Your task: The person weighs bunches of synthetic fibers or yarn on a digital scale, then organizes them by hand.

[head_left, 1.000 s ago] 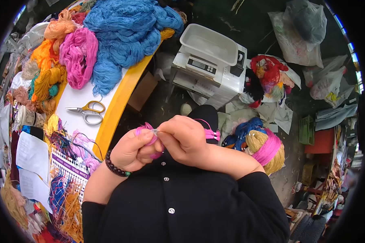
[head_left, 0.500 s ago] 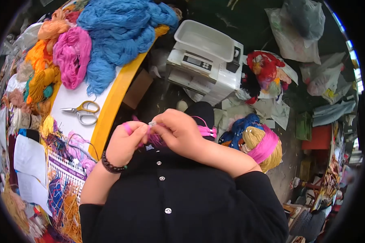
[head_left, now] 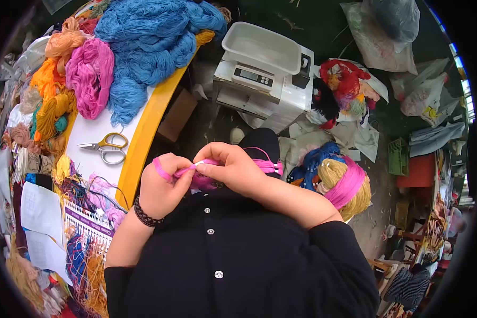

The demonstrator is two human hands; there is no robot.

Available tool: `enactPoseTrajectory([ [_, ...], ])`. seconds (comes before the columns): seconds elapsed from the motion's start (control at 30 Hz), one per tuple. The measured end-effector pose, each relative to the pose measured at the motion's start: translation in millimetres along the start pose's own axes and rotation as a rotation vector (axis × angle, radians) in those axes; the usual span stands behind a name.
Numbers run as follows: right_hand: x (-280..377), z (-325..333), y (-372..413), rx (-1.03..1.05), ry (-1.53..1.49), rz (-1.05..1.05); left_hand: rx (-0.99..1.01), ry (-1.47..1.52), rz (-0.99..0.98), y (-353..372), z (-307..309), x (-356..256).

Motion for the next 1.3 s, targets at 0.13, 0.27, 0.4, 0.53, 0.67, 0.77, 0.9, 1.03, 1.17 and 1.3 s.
enactPoseTrajectory([
  [0.13, -12.1, 18.7, 6.2, 0.047, -0.128, -0.067, 0.025, 0.424, 0.226, 7.8, 0.9, 11.8],
  [0.27, -4.1, 107.9, 40.1, -0.311, -0.133, -0.169, -0.133, 0.663, 0.46, 24.9, 14.6, 59.9],
  [0.4, -6.0, 193.8, 109.3, -0.67, -0.169, -0.049, -0.006, 0.815, 0.65, 44.0, 32.6, 101.9],
  [0.53, -25.6, 255.5, 184.8, -1.042, 0.065, 0.14, -0.099, 0.742, 0.65, 59.9, 61.9, 129.9],
  [0.67, -108.1, 316.1, 229.7, -1.239, 0.351, 0.068, 0.009, 0.611, 0.583, 71.7, 55.2, 134.0],
  [0.77, -114.4, 273.9, 205.3, -1.284, 1.3, -0.342, -0.067, 0.503, 0.611, 62.9, 38.5, 117.1],
  [0.9, -138.9, 190.3, 124.8, -0.739, 0.9, -0.244, -0.273, 0.631, 0.495, 55.1, 60.2, 116.9],
  [1.03, -163.4, 139.3, 86.9, -0.629, 1.136, -0.003, -0.468, 0.555, 0.228, 40.1, 129.8, 82.1],
  [1.17, -158.4, 136.4, 87.5, -0.597, 1.111, -0.13, -0.576, 0.727, 0.02, 30.8, 236.5, 35.3],
  [1.3, -168.7, 134.3, 85.6, -0.543, 1.177, -0.225, -0.4, 0.965, -0.3, -5.2, 263.3, -49.6],
])
Point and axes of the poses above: each hand's wrist, its own y-axis away from the middle knuckle, its own z-axis out of the back of the hand, x = y × z, the point moved 5 cm from there along -y, towards the middle knuckle, and after that the axes turned 5 degrees about -z, right-handed, at the moved point
